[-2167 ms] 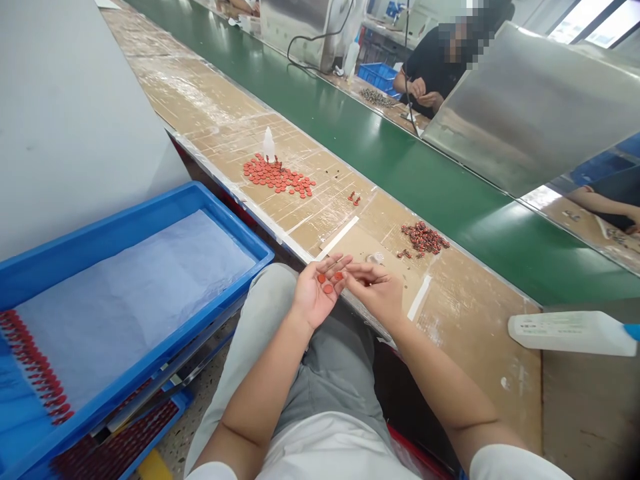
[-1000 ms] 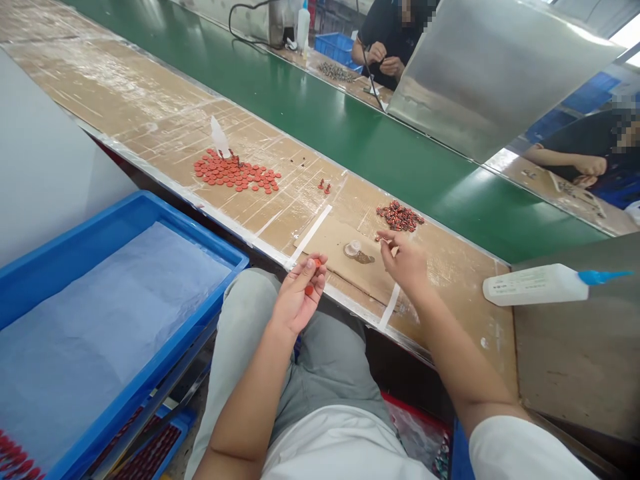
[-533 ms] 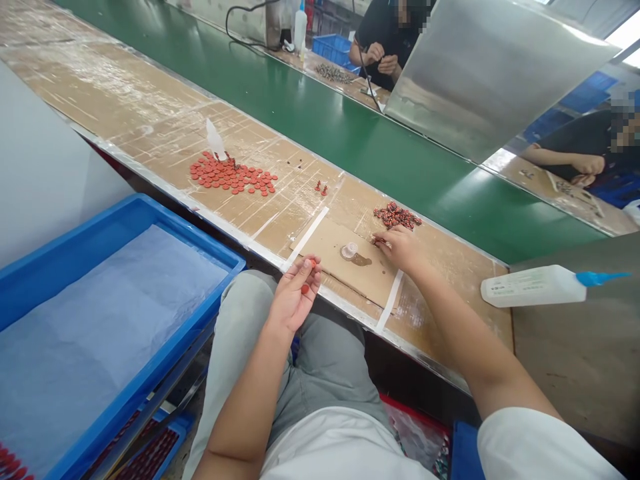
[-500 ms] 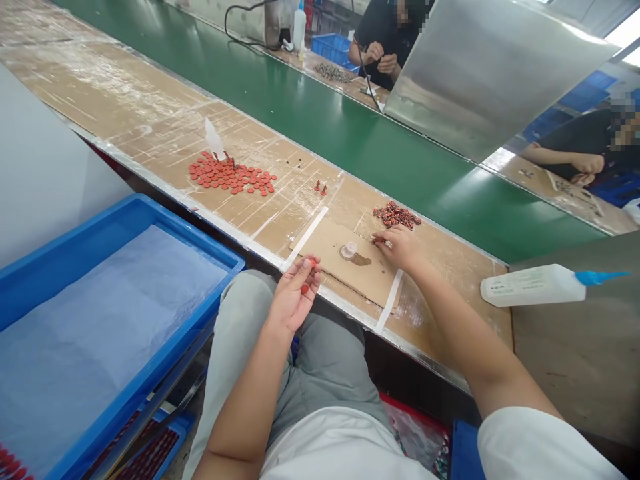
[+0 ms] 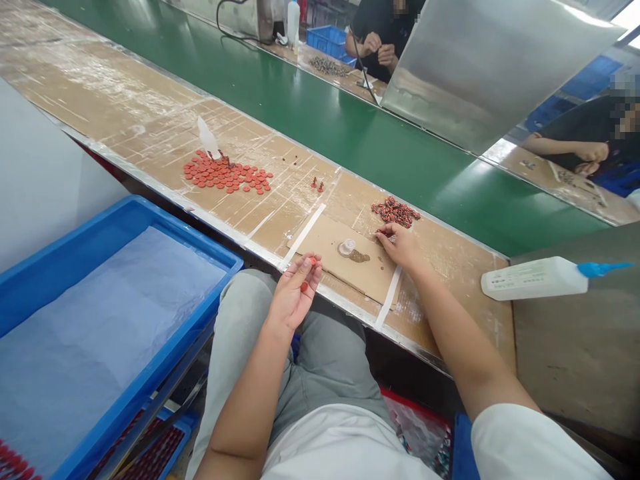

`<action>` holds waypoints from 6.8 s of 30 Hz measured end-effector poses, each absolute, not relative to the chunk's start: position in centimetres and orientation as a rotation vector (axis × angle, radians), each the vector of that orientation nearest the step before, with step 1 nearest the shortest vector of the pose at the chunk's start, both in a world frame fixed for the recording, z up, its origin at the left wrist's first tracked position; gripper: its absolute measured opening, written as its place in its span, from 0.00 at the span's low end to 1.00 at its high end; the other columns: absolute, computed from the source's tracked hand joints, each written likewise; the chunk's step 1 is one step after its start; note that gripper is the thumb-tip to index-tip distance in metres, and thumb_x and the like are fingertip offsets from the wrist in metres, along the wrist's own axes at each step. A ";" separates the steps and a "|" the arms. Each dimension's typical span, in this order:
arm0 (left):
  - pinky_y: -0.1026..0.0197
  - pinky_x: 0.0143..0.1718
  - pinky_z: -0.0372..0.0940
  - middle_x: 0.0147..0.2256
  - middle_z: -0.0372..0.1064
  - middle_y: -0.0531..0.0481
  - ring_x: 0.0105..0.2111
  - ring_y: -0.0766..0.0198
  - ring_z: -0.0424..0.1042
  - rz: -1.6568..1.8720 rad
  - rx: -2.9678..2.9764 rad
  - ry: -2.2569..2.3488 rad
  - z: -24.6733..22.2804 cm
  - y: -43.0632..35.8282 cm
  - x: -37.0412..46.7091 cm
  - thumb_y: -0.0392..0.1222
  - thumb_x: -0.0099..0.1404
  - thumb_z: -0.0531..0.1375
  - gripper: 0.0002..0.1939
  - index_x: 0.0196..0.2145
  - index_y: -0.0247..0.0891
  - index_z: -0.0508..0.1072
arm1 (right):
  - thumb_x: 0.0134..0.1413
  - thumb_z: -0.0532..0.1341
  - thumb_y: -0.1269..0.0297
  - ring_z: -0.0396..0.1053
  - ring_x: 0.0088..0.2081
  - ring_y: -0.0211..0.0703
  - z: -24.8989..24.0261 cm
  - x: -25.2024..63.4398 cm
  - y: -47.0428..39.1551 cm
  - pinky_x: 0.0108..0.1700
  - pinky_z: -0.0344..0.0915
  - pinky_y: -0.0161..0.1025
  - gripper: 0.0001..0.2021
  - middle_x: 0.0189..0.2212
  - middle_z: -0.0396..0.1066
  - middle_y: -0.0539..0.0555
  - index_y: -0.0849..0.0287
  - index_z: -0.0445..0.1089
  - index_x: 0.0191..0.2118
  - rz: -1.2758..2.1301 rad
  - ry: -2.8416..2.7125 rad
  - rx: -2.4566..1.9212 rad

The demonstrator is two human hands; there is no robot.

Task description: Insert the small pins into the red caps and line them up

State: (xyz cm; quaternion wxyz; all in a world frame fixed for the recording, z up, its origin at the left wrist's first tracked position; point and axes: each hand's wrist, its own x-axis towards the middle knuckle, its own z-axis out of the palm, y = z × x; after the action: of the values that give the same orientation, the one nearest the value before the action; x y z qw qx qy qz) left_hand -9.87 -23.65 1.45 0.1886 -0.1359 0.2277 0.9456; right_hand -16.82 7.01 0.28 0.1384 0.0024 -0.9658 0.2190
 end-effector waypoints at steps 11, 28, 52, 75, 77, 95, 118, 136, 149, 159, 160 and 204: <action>0.72 0.46 0.69 0.40 0.76 0.48 0.37 0.73 0.75 2.652 -0.400 0.663 1.9 -23.6 -9.9 0.29 0.58 0.65 0.09 0.39 0.33 0.77 | 0.43 0.69 0.51 0.75 0.33 0.46 0.2 -15.7 4.0 0.37 0.70 0.43 0.20 0.34 0.78 0.58 0.61 0.76 0.40 1.284 -2.362 -0.283; 0.73 0.43 0.70 0.39 0.77 0.48 0.35 0.74 0.76 2.629 -0.451 0.658 1.1 -23.0 -9.8 0.30 0.58 0.64 0.10 0.39 0.34 0.76 | 0.52 0.65 0.56 0.73 0.37 0.45 0.6 -13.1 -3.1 0.45 0.70 0.48 0.11 0.36 0.78 0.53 0.52 0.78 0.40 1.146 -2.192 -0.080; 0.71 0.43 0.70 0.40 0.77 0.46 0.36 0.72 0.76 2.599 -0.391 0.680 0.7 -22.1 -9.5 0.29 0.57 0.65 0.11 0.40 0.33 0.77 | 0.58 0.59 0.53 0.73 0.39 0.50 -0.2 -13.7 -2.5 0.49 0.67 0.52 0.12 0.36 0.78 0.55 0.52 0.76 0.40 0.870 -2.298 0.034; 0.70 0.46 0.69 0.40 0.77 0.47 0.37 0.71 0.76 2.583 -0.387 0.709 0.6 -22.2 -9.5 0.30 0.57 0.65 0.11 0.39 0.33 0.77 | 0.56 0.63 0.61 0.73 0.34 0.44 -0.7 -14.2 -2.4 0.45 0.69 0.47 0.07 0.34 0.78 0.53 0.54 0.77 0.38 0.796 -2.197 0.184; 0.70 0.46 0.69 0.41 0.77 0.47 0.38 0.71 0.76 2.585 -0.383 0.716 0.6 -22.2 -9.5 0.31 0.57 0.65 0.11 0.39 0.33 0.77 | 0.56 0.63 0.59 0.73 0.36 0.45 -0.5 -14.0 -2.5 0.45 0.70 0.46 0.08 0.34 0.78 0.53 0.55 0.77 0.39 0.884 -2.182 0.094; 0.69 0.41 0.70 0.41 0.77 0.48 0.40 0.67 0.77 2.542 -0.363 0.789 0.7 -21.7 -9.0 0.37 0.58 0.66 0.12 0.41 0.36 0.77 | 0.43 0.72 0.59 0.77 0.36 0.43 1.9 -11.6 -4.8 0.45 0.73 0.43 0.13 0.34 0.79 0.52 0.57 0.78 0.37 1.803 -1.825 -0.288; 0.66 0.47 0.69 0.42 0.77 0.46 0.42 0.64 0.77 2.545 -0.329 0.771 1.1 -21.4 -8.8 0.36 0.57 0.67 0.10 0.39 0.35 0.77 | 0.49 0.69 0.62 0.75 0.34 0.42 1.5 -7.9 -7.7 0.40 0.74 0.41 0.09 0.35 0.78 0.53 0.54 0.78 0.38 1.673 -2.108 0.027; 0.66 0.48 0.69 0.40 0.78 0.48 0.40 0.66 0.77 2.559 -0.379 0.751 0.9 -21.3 -8.8 0.34 0.55 0.68 0.10 0.37 0.35 0.78 | 0.49 0.69 0.65 0.74 0.33 0.42 1.5 -8.0 -7.8 0.40 0.73 0.43 0.08 0.33 0.78 0.51 0.50 0.78 0.38 1.523 -2.094 0.144; 0.70 0.45 0.70 0.39 0.78 0.49 0.39 0.69 0.77 2.570 -0.347 0.779 0.8 -21.3 -8.8 0.34 0.56 0.67 0.08 0.36 0.35 0.79 | 0.49 0.69 0.64 0.74 0.33 0.42 1.4 -7.8 -7.9 0.39 0.73 0.42 0.08 0.33 0.78 0.52 0.51 0.78 0.38 1.521 -2.099 0.112; 0.62 0.48 0.70 0.38 0.78 0.45 0.37 0.65 0.77 2.556 -0.396 0.889 0.9 -21.5 -8.6 0.36 0.51 0.71 0.13 0.36 0.33 0.80 | 0.49 0.69 0.65 0.74 0.32 0.42 1.5 -7.7 -7.8 0.37 0.73 0.42 0.08 0.32 0.78 0.51 0.50 0.78 0.38 1.456 -2.144 0.185; 0.62 0.48 0.70 0.38 0.78 0.45 0.37 0.65 0.77 2.557 -0.389 0.908 0.8 -21.6 -8.6 0.37 0.51 0.71 0.13 0.36 0.33 0.80 | 0.49 0.69 0.66 0.74 0.32 0.42 1.6 -7.7 -7.7 0.36 0.73 0.42 0.09 0.31 0.78 0.51 0.50 0.78 0.38 1.458 -2.145 0.197; 0.67 0.44 0.71 0.39 0.78 0.46 0.39 0.66 0.77 2.596 -0.353 0.869 1.5 -21.1 -8.2 0.36 0.52 0.70 0.13 0.37 0.35 0.80 | 0.45 0.71 0.65 0.75 0.33 0.41 1.6 -8.1 -7.5 0.39 0.74 0.40 0.15 0.32 0.77 0.52 0.55 0.75 0.42 1.640 -2.090 0.111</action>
State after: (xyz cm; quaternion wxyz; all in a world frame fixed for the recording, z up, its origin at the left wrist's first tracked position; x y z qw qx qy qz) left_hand -8.15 -21.12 1.47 0.1894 -0.1257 0.3090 0.9235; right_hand -8.06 -7.54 1.60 0.2390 0.0404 -0.7631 0.5991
